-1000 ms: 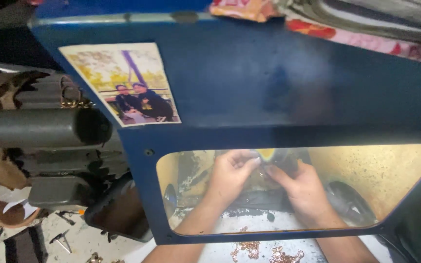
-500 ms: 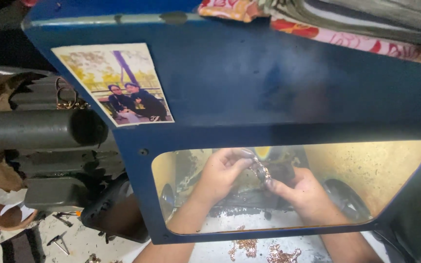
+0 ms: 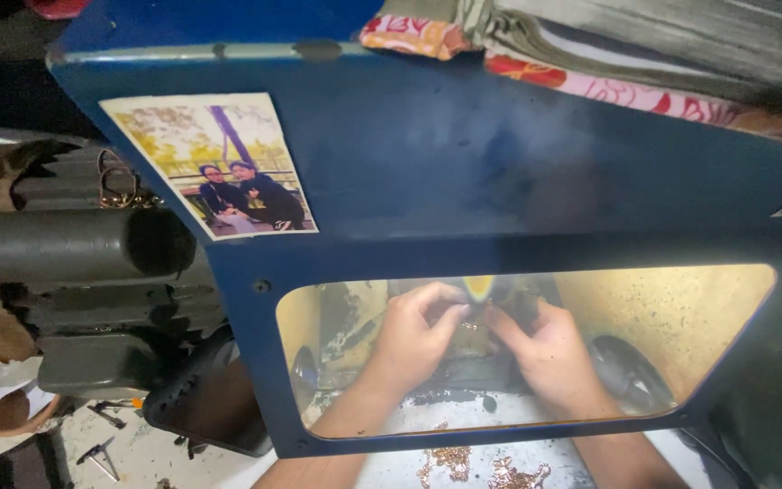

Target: Polishing small jewelry components using a bench lathe with a polishing wheel inside a dust enclosure.

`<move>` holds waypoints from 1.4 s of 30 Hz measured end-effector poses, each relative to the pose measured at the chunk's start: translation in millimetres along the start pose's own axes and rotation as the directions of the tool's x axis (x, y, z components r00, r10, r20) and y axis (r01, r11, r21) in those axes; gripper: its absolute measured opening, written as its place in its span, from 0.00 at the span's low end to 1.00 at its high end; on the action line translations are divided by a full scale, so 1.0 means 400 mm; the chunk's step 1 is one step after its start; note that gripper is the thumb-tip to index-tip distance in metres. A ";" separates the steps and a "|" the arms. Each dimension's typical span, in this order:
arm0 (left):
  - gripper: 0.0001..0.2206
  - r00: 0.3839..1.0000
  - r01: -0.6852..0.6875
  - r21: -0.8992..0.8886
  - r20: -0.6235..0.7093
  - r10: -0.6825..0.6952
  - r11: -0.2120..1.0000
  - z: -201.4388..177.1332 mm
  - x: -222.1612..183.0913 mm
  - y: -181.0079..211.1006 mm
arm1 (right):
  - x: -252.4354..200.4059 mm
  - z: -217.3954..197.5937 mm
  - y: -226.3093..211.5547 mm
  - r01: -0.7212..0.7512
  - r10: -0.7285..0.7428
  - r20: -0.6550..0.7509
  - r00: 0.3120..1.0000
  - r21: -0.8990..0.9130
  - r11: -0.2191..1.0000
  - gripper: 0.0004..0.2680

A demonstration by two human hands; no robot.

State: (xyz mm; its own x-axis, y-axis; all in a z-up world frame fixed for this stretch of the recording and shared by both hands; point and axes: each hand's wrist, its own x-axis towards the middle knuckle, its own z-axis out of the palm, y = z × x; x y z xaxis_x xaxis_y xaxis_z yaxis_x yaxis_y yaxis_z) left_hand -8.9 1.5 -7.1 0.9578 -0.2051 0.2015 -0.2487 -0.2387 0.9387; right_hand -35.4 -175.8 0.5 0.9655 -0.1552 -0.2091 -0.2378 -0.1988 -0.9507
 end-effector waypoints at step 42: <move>0.05 0.985 0.059 -0.067 0.165 -0.048 0.996 -0.061 0.008 0.018 | -0.046 0.035 -0.035 0.110 -0.111 0.002 0.994 -0.146 0.983 0.09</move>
State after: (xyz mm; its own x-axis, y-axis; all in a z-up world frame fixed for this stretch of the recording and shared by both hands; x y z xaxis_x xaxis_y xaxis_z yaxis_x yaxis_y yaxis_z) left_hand -4.3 22.3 7.1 0.9316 -0.3471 0.1077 -0.1812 -0.1866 0.9656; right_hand -48.2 -156.5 14.4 0.9861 -0.1306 -0.1031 -0.1435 -0.3536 -0.9243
